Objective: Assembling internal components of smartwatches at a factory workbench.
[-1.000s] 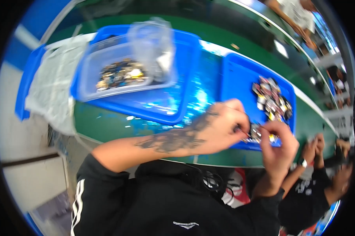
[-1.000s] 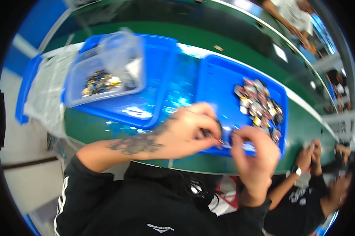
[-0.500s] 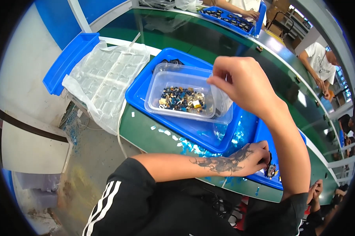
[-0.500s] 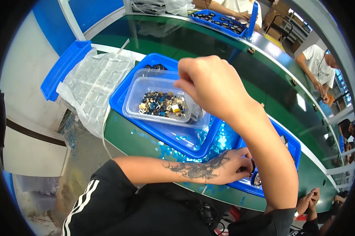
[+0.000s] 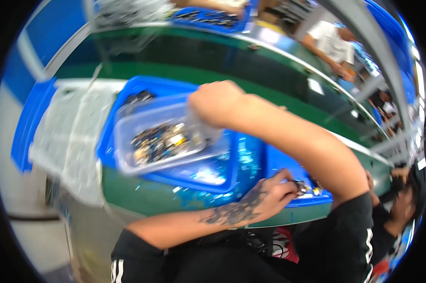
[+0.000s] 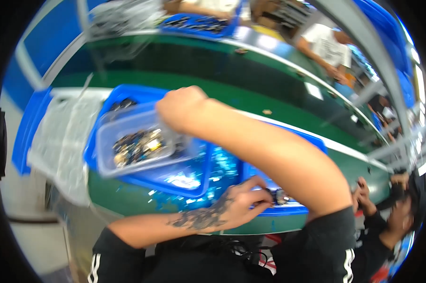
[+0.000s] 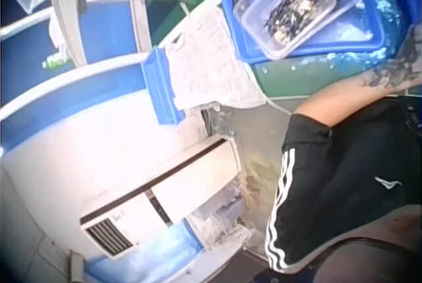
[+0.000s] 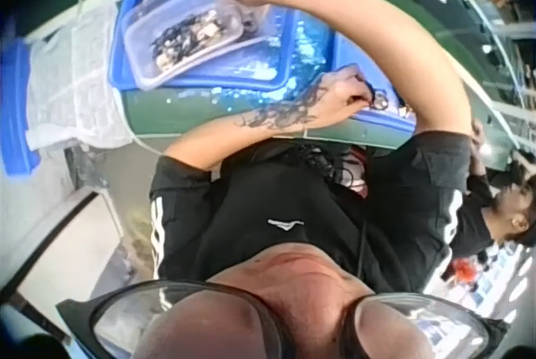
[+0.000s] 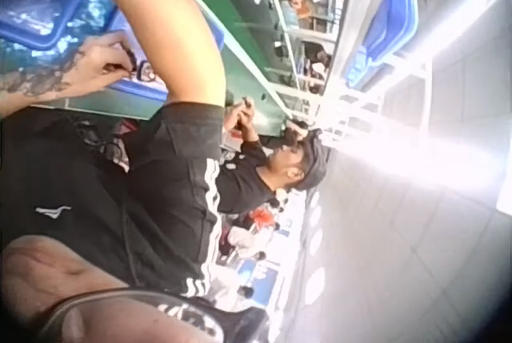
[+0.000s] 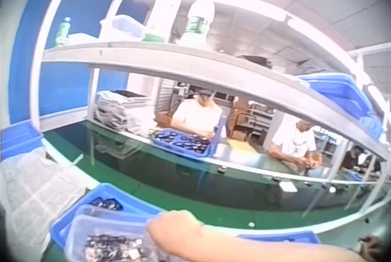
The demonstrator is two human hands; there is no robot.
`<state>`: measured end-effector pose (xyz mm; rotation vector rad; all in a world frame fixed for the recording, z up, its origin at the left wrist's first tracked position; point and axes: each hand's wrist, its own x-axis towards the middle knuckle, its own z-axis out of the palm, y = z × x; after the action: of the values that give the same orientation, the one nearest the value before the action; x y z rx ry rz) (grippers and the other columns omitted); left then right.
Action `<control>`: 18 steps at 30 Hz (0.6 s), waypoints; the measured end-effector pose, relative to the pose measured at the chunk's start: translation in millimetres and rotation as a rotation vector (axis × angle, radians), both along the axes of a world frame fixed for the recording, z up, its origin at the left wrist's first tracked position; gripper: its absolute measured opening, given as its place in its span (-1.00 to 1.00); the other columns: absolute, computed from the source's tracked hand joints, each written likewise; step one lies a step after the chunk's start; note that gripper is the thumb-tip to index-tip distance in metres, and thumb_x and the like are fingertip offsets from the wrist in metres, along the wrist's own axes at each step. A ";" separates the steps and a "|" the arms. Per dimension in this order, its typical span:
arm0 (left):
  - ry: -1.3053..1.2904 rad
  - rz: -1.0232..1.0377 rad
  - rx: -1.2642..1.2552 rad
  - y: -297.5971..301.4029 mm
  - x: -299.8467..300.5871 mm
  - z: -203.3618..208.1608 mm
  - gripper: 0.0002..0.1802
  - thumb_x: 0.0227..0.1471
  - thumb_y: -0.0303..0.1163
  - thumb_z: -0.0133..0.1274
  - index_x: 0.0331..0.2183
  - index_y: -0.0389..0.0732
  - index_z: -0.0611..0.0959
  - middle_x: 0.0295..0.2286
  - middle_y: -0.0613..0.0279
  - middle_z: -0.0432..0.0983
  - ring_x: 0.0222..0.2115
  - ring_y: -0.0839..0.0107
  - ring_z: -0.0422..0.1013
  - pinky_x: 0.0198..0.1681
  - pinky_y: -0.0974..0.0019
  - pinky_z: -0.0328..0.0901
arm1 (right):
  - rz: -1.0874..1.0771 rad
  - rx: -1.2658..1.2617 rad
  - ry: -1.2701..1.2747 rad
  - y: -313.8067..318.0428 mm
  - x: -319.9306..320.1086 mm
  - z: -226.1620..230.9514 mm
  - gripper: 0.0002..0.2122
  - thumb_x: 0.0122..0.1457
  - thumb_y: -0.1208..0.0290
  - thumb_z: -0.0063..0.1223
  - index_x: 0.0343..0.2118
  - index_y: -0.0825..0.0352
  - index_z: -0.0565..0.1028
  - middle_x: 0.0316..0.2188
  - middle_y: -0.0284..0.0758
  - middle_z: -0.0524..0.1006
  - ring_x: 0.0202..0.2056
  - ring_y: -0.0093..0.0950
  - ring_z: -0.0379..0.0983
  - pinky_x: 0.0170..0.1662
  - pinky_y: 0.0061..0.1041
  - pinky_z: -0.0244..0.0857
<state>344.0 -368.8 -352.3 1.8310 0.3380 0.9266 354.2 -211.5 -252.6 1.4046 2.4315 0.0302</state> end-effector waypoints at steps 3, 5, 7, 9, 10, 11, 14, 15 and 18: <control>0.002 0.005 0.003 -4.8 -0.7 -6.0 -0.88 -0.11 -0.54 0.24 -0.40 -0.26 0.68 -0.30 0.11 0.48 -0.35 0.26 0.55 -0.36 0.29 0.47 | -0.068 0.010 0.007 0.0 2.0 -26.6 -0.82 -0.03 0.38 0.13 -0.35 0.23 0.66 -0.32 -0.24 0.64 -0.27 -0.32 0.60 -0.30 -0.30 0.47; 0.025 0.010 0.020 -2.3 0.9 -8.8 -0.86 -0.13 -0.60 0.25 -0.40 -0.26 0.69 -0.30 0.09 0.50 -0.39 0.29 0.57 -0.38 0.34 0.48 | -0.020 0.078 0.083 -5.0 -1.4 -31.6 -0.83 -0.05 0.37 0.16 -0.37 0.24 0.66 -0.33 -0.25 0.64 -0.24 -0.35 0.59 -0.27 -0.34 0.46; 0.019 0.031 0.009 0.6 -5.3 -0.4 -0.85 -0.11 -0.62 0.23 -0.37 -0.26 0.71 -0.30 0.05 0.50 -0.44 0.32 0.57 -0.39 0.37 0.49 | -0.001 0.087 0.226 -8.0 -8.5 -32.7 -0.84 -0.07 0.39 0.18 -0.39 0.25 0.65 -0.32 -0.23 0.63 -0.24 -0.34 0.59 -0.24 -0.37 0.44; 0.039 0.006 -0.001 2.6 -4.0 8.0 -0.84 -0.10 -0.63 0.22 -0.36 -0.29 0.71 -0.30 0.06 0.50 -0.44 0.33 0.57 -0.38 0.39 0.50 | -0.015 0.112 0.237 -9.9 0.5 -28.8 -0.84 -0.08 0.41 0.18 -0.39 0.26 0.65 -0.33 -0.22 0.63 -0.25 -0.33 0.59 -0.22 -0.37 0.44; 0.040 0.003 -0.060 3.3 -3.0 10.7 -0.85 -0.10 -0.64 0.21 -0.36 -0.31 0.70 -0.29 0.06 0.50 -0.42 0.33 0.58 -0.37 0.40 0.51 | 0.009 0.121 0.254 -10.3 4.6 -27.1 -0.84 -0.09 0.43 0.18 -0.39 0.26 0.65 -0.33 -0.21 0.63 -0.25 -0.31 0.59 -0.20 -0.37 0.43; 0.048 0.013 -0.128 2.0 -3.9 11.3 -0.86 -0.09 -0.65 0.20 -0.36 -0.34 0.69 -0.29 0.07 0.49 -0.41 0.33 0.58 -0.36 0.41 0.51 | 0.000 0.124 0.269 -12.2 6.4 -25.7 -0.84 -0.09 0.43 0.18 -0.39 0.26 0.65 -0.33 -0.21 0.63 -0.25 -0.31 0.59 -0.20 -0.37 0.43; 0.011 -0.003 -0.234 2.5 7.0 7.5 -0.87 -0.07 -0.64 0.20 -0.36 -0.38 0.67 -0.25 0.06 0.46 -0.39 0.32 0.58 -0.36 0.43 0.51 | -0.007 0.108 0.350 -10.1 14.8 -21.9 -0.79 -0.16 0.47 0.23 -0.37 0.31 0.64 -0.34 -0.16 0.63 -0.25 -0.24 0.59 -0.22 -0.31 0.46; -0.038 -0.007 -0.337 2.3 8.3 7.9 -0.87 -0.07 -0.61 0.21 -0.36 -0.36 0.67 -0.25 0.07 0.45 -0.39 0.32 0.58 -0.37 0.41 0.50 | -0.028 0.112 0.383 -9.1 19.2 -21.7 -0.78 -0.18 0.48 0.24 -0.37 0.32 0.63 -0.34 -0.14 0.62 -0.25 -0.22 0.59 -0.23 -0.29 0.46; 0.006 -0.041 -0.415 4.9 4.7 8.3 -0.90 -0.02 -0.60 0.18 -0.39 -0.44 0.63 -0.25 0.10 0.39 -0.42 0.37 0.57 -0.40 0.49 0.47 | -0.042 0.085 0.429 -23.5 30.5 8.0 -0.80 -0.19 0.52 0.23 -0.40 0.34 0.63 -0.39 -0.08 0.61 -0.28 -0.16 0.58 -0.27 -0.31 0.47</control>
<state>348.7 -363.9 -344.0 1.4546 0.4579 0.7565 384.6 -235.0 -244.6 1.6389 2.7670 -0.2006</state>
